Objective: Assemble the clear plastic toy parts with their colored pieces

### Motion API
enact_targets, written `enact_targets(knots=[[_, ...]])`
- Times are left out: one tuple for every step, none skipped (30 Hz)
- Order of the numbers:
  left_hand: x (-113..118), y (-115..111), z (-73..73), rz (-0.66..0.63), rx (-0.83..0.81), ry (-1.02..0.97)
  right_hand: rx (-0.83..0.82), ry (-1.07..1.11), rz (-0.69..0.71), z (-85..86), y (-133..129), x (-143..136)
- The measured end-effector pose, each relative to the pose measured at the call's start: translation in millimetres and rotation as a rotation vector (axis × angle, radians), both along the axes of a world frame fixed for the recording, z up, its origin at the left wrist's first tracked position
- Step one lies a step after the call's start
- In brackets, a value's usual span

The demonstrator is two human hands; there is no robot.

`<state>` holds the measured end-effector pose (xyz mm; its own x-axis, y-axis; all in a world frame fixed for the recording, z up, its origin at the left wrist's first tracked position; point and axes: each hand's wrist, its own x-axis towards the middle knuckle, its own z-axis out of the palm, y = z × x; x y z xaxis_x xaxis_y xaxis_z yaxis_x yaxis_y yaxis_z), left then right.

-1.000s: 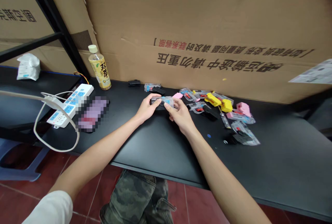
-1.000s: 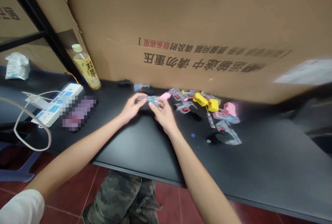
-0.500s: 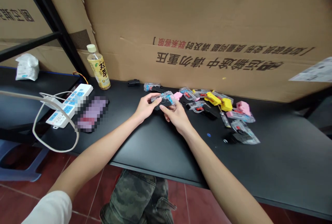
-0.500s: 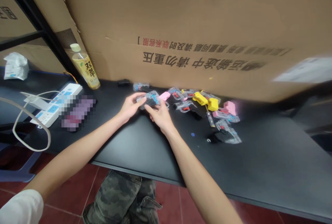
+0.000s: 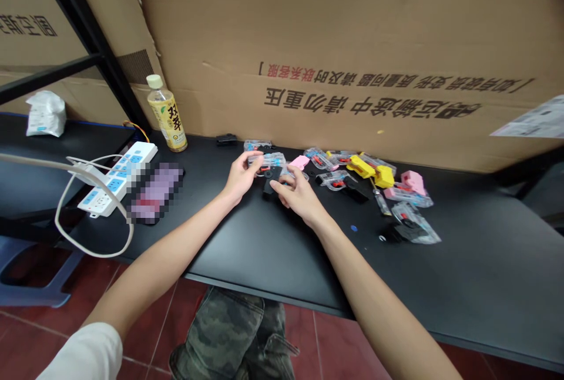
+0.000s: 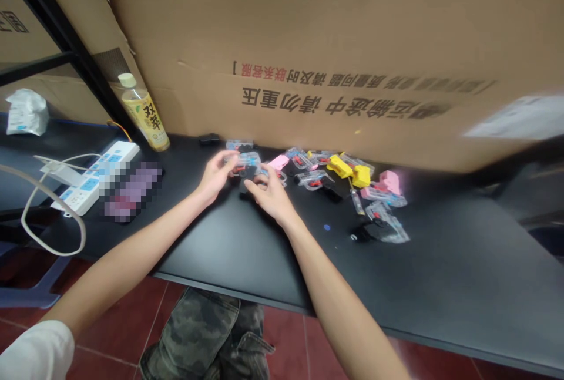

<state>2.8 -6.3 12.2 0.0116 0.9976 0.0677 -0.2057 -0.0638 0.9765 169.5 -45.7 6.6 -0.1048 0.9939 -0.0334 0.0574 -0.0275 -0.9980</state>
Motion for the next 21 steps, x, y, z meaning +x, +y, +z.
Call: enact_targets(knots=[[0, 0, 1.0, 0.015, -0.019, -0.017, 0.003, 0.002, 0.005, -0.2, 0, 0], [0, 0, 1.8, 0.028, -0.043, -0.035, 0.007, 0.002, 0.009, -0.4, 0, -1], [0, 1, 2.4, 0.040, -0.068, -0.051, 0.011, 0.001, 0.015, -0.5, 0, -1], [0, 1, 2.8, 0.049, -0.089, -0.061, 0.016, -0.001, 0.020, -0.5, -1, -2], [0, 1, 3.2, 0.057, -0.103, -0.065, 0.022, -0.005, 0.025, -0.3, -1, -2], [0, 1, 3.7, 0.065, -0.111, -0.064, 0.030, -0.012, 0.028, 0.1, -1, -3], [0, 1, 4.3, 0.072, -0.115, -0.064, 0.041, -0.023, 0.027, 0.8, 0, -2], [0, 1, 5.1, 0.080, -0.120, -0.067, 0.057, -0.039, 0.015, 1.7, 1, 0], [0, 1, 6.1, 0.089, -0.126, -0.075, 0.086, -0.060, -0.017, 2.8, 3, 4], [0, 1, 7.3, 0.100, -0.135, -0.088, 0.130, -0.094, -0.078, 3.8, 5, 10], [0, 2, 8.6, 0.114, -0.143, -0.105, 0.186, -0.144, -0.162, 4.6, 8, 18], [-1, 2, 9.8, 0.127, -0.150, -0.120, 0.255, -0.208, -0.272, 4.9, 12, 28], [-1, 2, 10.8, 0.137, -0.157, -0.133, 0.331, -0.306, -0.389, 4.5, 15, 39], [-1, 2, 11.6, 0.143, -0.163, -0.141, 0.388, -0.424, -0.483, 3.2, 19, 50], [-1, 2, 12.1, 0.145, -0.170, -0.148, 0.416, -0.536, -0.526, 1.0, 22, 61], [-1, 2, 12.4, 0.143, -0.178, -0.154, 0.432, -0.652, -0.535, -2.1, 25, 70], [-1, 2, 12.5, 0.138, -0.187, -0.162, 0.424, -0.757, -0.537, -6.0, 28, 78], [-1, 1, 12.4, 0.132, -0.195, -0.174, 0.396, -0.842, -0.528, -10.3, 30, 83], [-1, 1, 12.3, 0.125, -0.202, -0.190, 0.366, -0.911, -0.510, -14.9, 31, 86], [-1, 1, 12.1, 0.117, -0.211, -0.211, 0.338, -0.963, -0.486, -19.4, 33, 87], [-1, 1, 12.1, 0.108, -0.223, -0.235, 0.321, -1.003, -0.459, -23.4, 34, 86]])
